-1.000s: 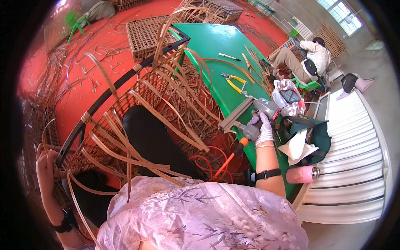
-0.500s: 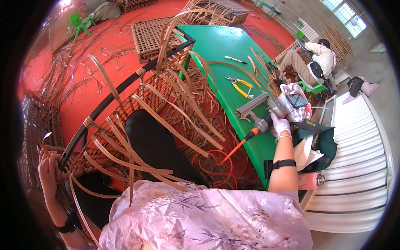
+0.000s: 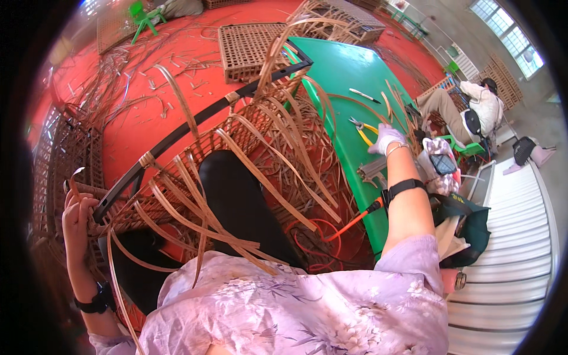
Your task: The recorder is assembling a wooden frame using rattan or bamboo strips, a pneumatic nail gun, and pliers.
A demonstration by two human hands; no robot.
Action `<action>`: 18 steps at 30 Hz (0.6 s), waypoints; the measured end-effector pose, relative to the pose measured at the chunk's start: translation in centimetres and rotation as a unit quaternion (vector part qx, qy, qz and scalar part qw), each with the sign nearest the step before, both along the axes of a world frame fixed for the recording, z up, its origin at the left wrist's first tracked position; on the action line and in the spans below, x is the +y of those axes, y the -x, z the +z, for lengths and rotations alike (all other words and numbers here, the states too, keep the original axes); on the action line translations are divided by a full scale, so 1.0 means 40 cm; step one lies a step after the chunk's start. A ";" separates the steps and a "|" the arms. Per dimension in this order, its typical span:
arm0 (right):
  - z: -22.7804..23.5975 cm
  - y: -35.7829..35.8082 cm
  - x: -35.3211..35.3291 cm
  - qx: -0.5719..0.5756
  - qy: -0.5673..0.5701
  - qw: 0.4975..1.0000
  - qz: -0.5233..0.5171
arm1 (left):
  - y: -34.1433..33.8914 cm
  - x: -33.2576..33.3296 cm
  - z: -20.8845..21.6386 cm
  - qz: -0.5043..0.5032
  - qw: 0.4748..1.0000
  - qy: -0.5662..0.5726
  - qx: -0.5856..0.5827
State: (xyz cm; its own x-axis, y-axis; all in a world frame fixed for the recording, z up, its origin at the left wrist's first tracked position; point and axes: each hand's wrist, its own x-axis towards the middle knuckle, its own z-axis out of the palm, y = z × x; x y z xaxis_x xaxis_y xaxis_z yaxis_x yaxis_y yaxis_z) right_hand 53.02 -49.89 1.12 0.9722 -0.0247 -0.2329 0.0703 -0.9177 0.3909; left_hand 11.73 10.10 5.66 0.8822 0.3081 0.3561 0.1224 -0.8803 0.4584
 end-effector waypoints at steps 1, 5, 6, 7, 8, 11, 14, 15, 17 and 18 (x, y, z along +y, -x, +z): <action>0.007 -0.009 0.021 0.040 0.001 0.999 -0.016 | 0.001 0.001 0.001 -0.003 1.000 -0.006 0.004; -0.005 -0.053 0.033 0.094 0.024 0.995 -0.032 | -0.009 0.006 -0.005 -0.006 1.000 -0.005 0.002; 0.004 -0.043 0.054 0.096 0.024 0.995 -0.026 | -0.005 0.008 -0.004 -0.008 1.000 -0.008 -0.001; 0.013 -0.036 0.073 0.095 0.017 0.995 -0.038 | -0.002 0.007 0.001 -0.003 1.000 -0.009 0.001; 0.013 -0.030 0.088 0.093 0.010 0.994 -0.051 | -0.001 0.002 0.008 -0.005 1.000 -0.010 -0.003; -0.023 -0.020 0.076 0.025 -0.034 0.999 -0.033 | 0.011 -0.002 0.014 -0.002 1.000 -0.023 -0.019; -0.041 0.025 0.038 -0.021 -0.120 0.992 -0.037 | -0.018 0.003 0.001 -0.024 0.999 -0.029 -0.033; -0.062 0.007 0.001 -0.030 -0.145 0.988 -0.029 | -0.005 0.016 0.006 -0.024 0.998 -0.039 -0.040; -0.080 0.005 -0.017 -0.060 -0.192 0.979 -0.018 | 0.004 0.015 0.021 -0.042 0.997 0.006 -0.062; -0.086 -0.004 -0.035 -0.096 -0.177 0.980 -0.001 | 0.002 0.013 0.013 -0.049 0.994 0.022 -0.097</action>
